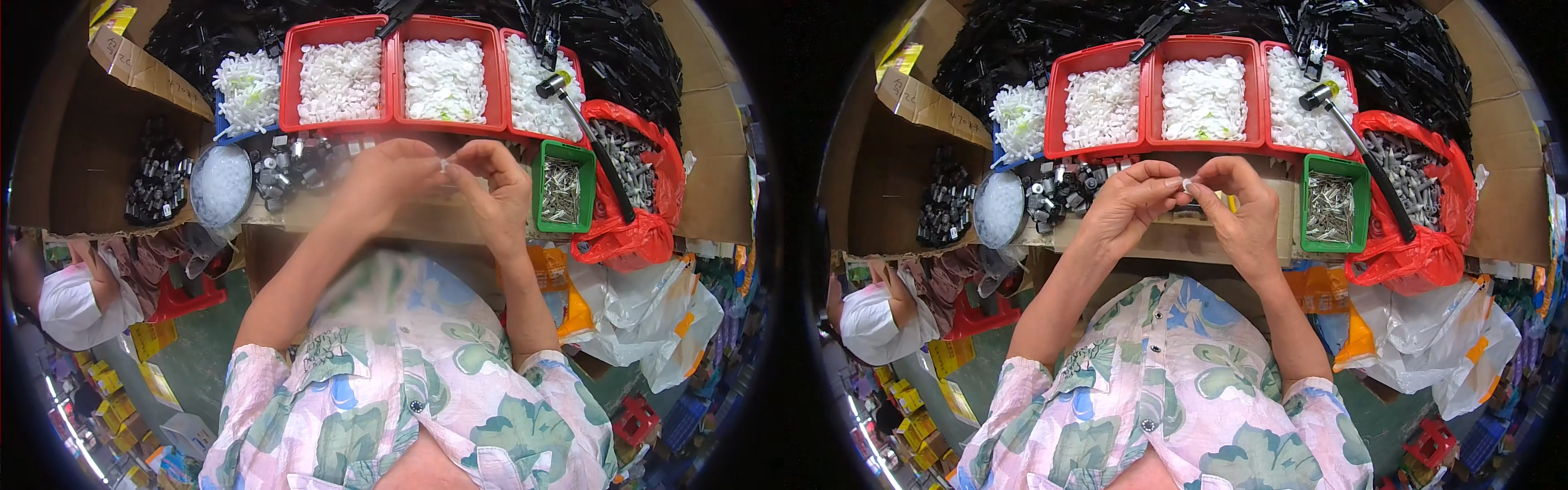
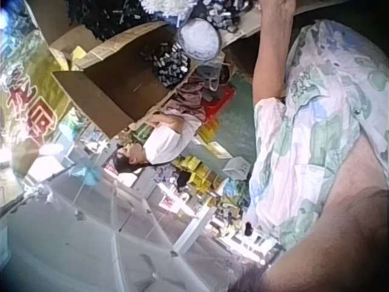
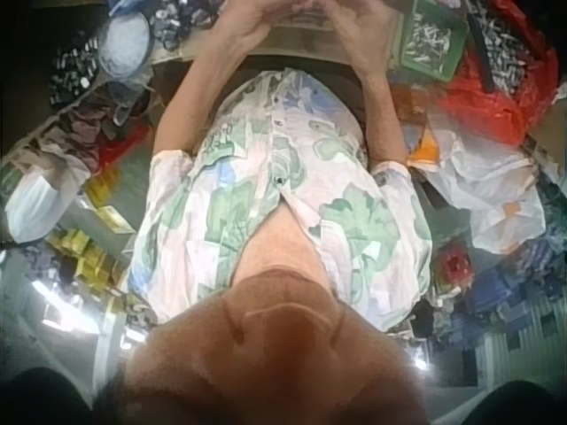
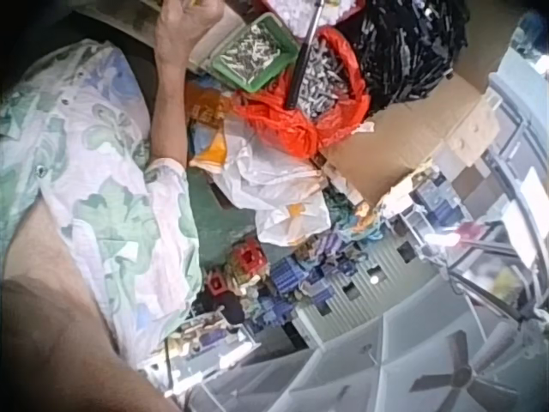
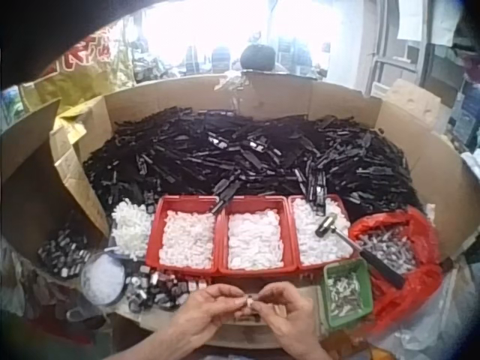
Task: The person assembles small hardware components at a cluttered workbench. They repeatedly pick up small metal pieces and white plastic items, using pliers to manipulate the metal parts and a hammer to tap them into place on a wooden block. The person works methodically, handling items one at a time and placing finished units into a green container.
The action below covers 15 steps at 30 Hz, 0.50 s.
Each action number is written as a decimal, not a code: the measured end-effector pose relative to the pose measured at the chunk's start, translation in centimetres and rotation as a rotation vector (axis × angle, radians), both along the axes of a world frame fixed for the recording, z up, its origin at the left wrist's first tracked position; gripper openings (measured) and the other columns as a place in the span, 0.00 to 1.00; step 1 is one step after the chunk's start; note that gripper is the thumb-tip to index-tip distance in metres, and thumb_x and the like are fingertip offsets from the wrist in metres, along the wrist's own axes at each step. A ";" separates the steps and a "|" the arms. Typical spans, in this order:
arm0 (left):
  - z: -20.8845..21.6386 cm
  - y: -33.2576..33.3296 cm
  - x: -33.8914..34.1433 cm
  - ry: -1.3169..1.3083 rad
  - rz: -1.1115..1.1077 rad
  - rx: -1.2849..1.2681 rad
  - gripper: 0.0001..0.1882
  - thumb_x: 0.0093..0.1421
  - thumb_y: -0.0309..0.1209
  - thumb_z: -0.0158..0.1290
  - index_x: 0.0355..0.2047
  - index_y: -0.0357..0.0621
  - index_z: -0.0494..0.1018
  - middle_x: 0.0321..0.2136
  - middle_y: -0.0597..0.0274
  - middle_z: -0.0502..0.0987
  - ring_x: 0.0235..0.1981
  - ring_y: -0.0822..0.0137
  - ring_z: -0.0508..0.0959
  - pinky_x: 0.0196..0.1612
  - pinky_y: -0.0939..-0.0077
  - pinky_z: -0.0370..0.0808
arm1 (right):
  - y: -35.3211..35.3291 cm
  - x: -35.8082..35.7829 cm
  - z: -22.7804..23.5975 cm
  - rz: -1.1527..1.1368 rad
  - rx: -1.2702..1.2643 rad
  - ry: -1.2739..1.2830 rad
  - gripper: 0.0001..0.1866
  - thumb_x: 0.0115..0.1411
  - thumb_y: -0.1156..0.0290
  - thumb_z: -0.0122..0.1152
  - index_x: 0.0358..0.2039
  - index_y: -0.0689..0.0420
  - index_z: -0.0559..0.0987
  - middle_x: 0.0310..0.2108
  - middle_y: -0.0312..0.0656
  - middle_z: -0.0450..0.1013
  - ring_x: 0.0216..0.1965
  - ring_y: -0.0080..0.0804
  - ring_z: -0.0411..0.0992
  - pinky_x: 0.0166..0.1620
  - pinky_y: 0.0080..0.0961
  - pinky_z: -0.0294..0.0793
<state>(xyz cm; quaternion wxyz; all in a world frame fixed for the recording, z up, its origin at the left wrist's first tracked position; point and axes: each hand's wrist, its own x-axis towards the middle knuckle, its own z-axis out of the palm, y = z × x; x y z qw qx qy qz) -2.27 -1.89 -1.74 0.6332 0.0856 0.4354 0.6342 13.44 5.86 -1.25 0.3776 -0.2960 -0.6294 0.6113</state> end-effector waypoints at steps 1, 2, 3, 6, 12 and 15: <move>0.1 -0.2 0.0 -0.005 0.005 0.003 0.08 0.61 0.22 0.59 0.41 0.36 0.76 0.35 0.56 0.82 0.35 0.67 0.84 0.39 0.82 0.82 | 0.0 -0.1 -0.1 0.007 -0.018 0.005 0.05 0.61 0.79 0.64 0.37 0.65 0.80 0.35 0.39 0.78 0.37 0.22 0.76 0.42 0.21 0.75; 0.2 -0.5 0.1 -0.011 0.013 0.008 0.09 0.61 0.21 0.60 0.42 0.36 0.75 0.35 0.56 0.82 0.35 0.67 0.84 0.39 0.82 0.82 | 0.0 -0.1 -0.2 0.016 -0.034 0.009 0.05 0.61 0.79 0.65 0.37 0.65 0.80 0.34 0.39 0.78 0.37 0.21 0.76 0.41 0.20 0.75; 0.2 -0.7 0.1 0.026 0.010 0.004 0.10 0.60 0.21 0.60 0.42 0.35 0.75 0.35 0.56 0.82 0.36 0.66 0.84 0.39 0.81 0.82 | 0.0 -0.1 -0.3 0.025 -0.050 0.012 0.05 0.61 0.79 0.65 0.36 0.65 0.79 0.34 0.38 0.78 0.36 0.20 0.76 0.41 0.19 0.75; -0.1 -1.3 0.1 0.116 0.007 0.008 0.11 0.60 0.20 0.60 0.42 0.36 0.75 0.36 0.55 0.82 0.36 0.66 0.84 0.39 0.81 0.82 | 0.2 -0.3 -0.3 0.074 -0.105 -0.051 0.06 0.60 0.78 0.66 0.37 0.65 0.79 0.33 0.39 0.78 0.35 0.20 0.76 0.40 0.19 0.76; -0.4 -2.3 0.1 0.217 0.012 -0.007 0.10 0.60 0.20 0.60 0.42 0.37 0.75 0.35 0.56 0.82 0.35 0.67 0.84 0.37 0.83 0.81 | -0.7 -0.7 0.4 0.086 0.059 -0.114 0.06 0.60 0.77 0.66 0.36 0.66 0.80 0.32 0.38 0.79 0.35 0.23 0.77 0.41 0.21 0.76; -0.9 -2.8 0.1 0.156 0.049 0.044 0.11 0.60 0.20 0.60 0.43 0.37 0.74 0.35 0.56 0.82 0.34 0.68 0.84 0.36 0.83 0.80 | -1.4 -1.1 0.6 0.029 0.123 -0.086 0.06 0.59 0.78 0.66 0.36 0.65 0.81 0.32 0.39 0.80 0.35 0.24 0.78 0.41 0.22 0.76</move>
